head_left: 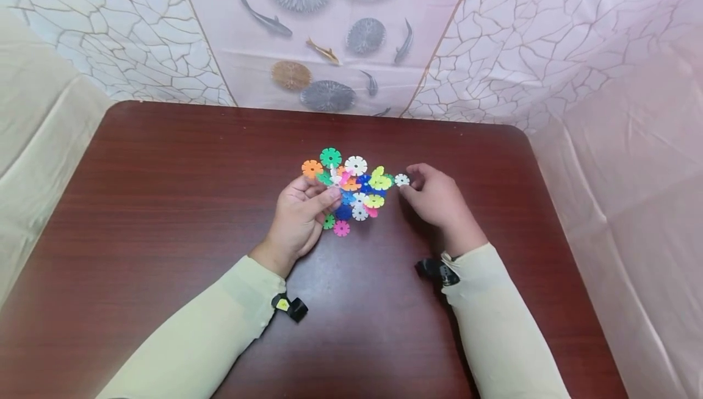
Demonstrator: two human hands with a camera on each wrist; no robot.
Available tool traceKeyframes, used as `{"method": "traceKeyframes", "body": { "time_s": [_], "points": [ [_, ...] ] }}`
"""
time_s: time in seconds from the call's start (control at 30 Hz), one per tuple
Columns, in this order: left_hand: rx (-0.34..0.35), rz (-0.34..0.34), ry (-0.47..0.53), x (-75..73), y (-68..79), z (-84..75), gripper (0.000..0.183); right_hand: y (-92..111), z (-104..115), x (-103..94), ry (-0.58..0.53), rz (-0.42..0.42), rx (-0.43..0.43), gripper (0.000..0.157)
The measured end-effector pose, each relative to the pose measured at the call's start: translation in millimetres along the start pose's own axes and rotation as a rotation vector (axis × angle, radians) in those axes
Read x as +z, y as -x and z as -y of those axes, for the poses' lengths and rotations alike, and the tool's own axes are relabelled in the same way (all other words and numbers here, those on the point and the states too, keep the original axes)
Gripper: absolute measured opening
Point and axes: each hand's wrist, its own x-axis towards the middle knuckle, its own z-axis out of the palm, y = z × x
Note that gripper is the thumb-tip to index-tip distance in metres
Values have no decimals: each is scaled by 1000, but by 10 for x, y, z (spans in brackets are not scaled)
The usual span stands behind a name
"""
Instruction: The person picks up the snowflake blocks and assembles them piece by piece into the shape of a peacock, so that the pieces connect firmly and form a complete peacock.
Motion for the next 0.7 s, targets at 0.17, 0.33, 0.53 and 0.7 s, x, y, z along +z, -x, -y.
{"method": "traceKeyframes", "body": {
  "time_s": [0.17, 0.33, 0.53, 0.7],
  "points": [
    [-21, 20, -22, -37, -12, -4, 25, -102, 27, 93, 57, 2, 24, 41],
    [-57, 31, -25, -60, -23, 6, 21, -80, -7, 52, 28, 52, 16, 28],
    [-110, 53, 9, -77, -35, 22, 24, 51, 26, -109, -170, 81, -37, 20],
    [-155, 71, 53, -75, -30, 3, 27, 286, 274, -239, -632, -34, -208, 31]
  ]
}}
